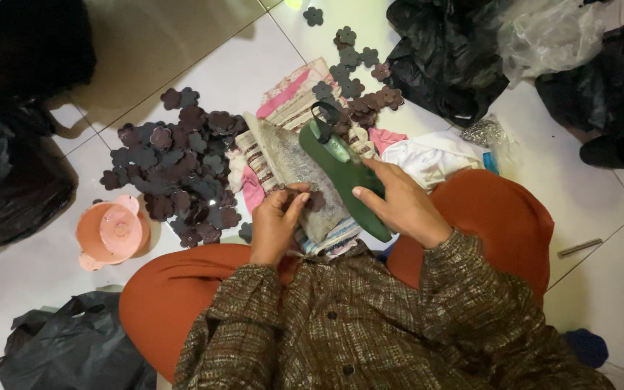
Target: The person sits on the floor and repeatedly presses small dark flower-shaped craft pieces with a green handheld press. They pick up each piece, place it on a cloth, press it, then set it aside, continuing the cycle with many similar pieces.
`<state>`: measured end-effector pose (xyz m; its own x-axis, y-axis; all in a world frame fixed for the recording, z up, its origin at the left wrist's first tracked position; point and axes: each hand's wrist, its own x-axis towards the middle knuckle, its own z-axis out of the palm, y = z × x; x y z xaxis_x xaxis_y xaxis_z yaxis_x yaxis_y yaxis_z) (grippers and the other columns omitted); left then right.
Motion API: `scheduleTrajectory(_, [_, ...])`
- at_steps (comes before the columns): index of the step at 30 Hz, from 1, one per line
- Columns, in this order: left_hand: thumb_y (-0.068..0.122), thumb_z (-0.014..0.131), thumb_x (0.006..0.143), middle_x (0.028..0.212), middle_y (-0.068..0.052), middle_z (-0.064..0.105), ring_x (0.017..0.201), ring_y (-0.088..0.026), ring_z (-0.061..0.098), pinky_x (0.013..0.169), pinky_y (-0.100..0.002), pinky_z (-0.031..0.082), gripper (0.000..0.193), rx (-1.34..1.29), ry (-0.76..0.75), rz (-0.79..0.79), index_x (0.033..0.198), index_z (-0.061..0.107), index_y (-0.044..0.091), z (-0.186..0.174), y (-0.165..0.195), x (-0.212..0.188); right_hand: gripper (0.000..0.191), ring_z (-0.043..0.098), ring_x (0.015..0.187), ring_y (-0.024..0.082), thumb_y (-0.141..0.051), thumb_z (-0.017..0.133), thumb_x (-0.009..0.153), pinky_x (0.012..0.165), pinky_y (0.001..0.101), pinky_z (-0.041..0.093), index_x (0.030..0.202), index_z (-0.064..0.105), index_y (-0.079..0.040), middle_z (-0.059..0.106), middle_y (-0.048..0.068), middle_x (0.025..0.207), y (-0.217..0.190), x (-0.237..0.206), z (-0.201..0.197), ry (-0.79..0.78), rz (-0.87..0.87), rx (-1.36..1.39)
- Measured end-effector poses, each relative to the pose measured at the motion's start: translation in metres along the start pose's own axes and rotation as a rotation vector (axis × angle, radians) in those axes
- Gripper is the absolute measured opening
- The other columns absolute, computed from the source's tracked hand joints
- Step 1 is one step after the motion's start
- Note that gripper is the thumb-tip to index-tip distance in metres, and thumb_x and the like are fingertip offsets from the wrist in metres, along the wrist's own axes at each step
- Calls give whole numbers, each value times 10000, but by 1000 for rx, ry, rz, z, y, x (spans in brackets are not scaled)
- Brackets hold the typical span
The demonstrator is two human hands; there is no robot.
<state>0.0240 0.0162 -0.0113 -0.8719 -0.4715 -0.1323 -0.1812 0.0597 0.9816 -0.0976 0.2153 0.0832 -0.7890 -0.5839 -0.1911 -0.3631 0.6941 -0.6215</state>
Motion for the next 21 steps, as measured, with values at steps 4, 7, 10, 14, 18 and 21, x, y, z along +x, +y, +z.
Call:
scheduleTrajectory(4, [136, 740, 948, 893, -29, 793, 747, -50, 645, 678, -232, 533, 163, 64, 0, -82, 1076, 775, 42, -2, 5, -2, 631, 609, 1198, 367, -369, 691, 932, 996, 422, 487, 1432, 523, -24, 609, 235, 1313, 1, 1, 0, -4, -17, -12])
scheduleTrajectory(7, [138, 736, 943, 918, -23, 800, 786, -46, 684, 705, -228, 550, 174, 53, -2, -60, 1088, 770, 48, -2, 7, -3, 624, 613, 1193, 366, -371, 690, 924, 998, 424, 488, 1426, 534, -35, 622, 222, 1297, 1, 2, -1, -7, 5, -38])
scheduleTrajectory(10, [128, 737, 942, 968, -24, 804, 803, -55, 697, 712, -229, 553, 158, 50, 4, -2, 1062, 764, 29, -1, 6, -2, 625, 614, 1192, 361, -369, 686, 918, 993, 425, 488, 1428, 533, -42, 620, 217, 1300, -2, 2, -2, -27, 32, -28])
scheduleTrajectory(14, [123, 741, 955, 1029, -31, 816, 797, -85, 715, 706, -241, 563, 106, 91, -3, 45, 1013, 751, 35, 0, 4, -3, 627, 616, 1194, 357, -376, 680, 921, 995, 427, 490, 1430, 530, -44, 617, 217, 1308, -5, 1, -4, -45, 50, -24])
scheduleTrajectory(18, [210, 727, 938, 965, -33, 805, 785, -112, 745, 696, -265, 585, 200, 291, -55, 5, 1128, 779, 174, 1, 5, -4, 652, 619, 1199, 342, -398, 672, 919, 985, 432, 499, 1446, 507, -51, 598, 213, 1337, -2, 1, -4, -74, 102, -15])
scheduleTrajectory(21, [263, 724, 943, 992, -32, 795, 791, -144, 750, 700, -292, 612, 180, 418, -76, 105, 1105, 782, 211, 3, 8, -4, 703, 598, 1243, 343, -429, 692, 916, 1016, 437, 487, 1472, 488, -50, 568, 216, 1391, 1, 1, 1, -61, 98, 12])
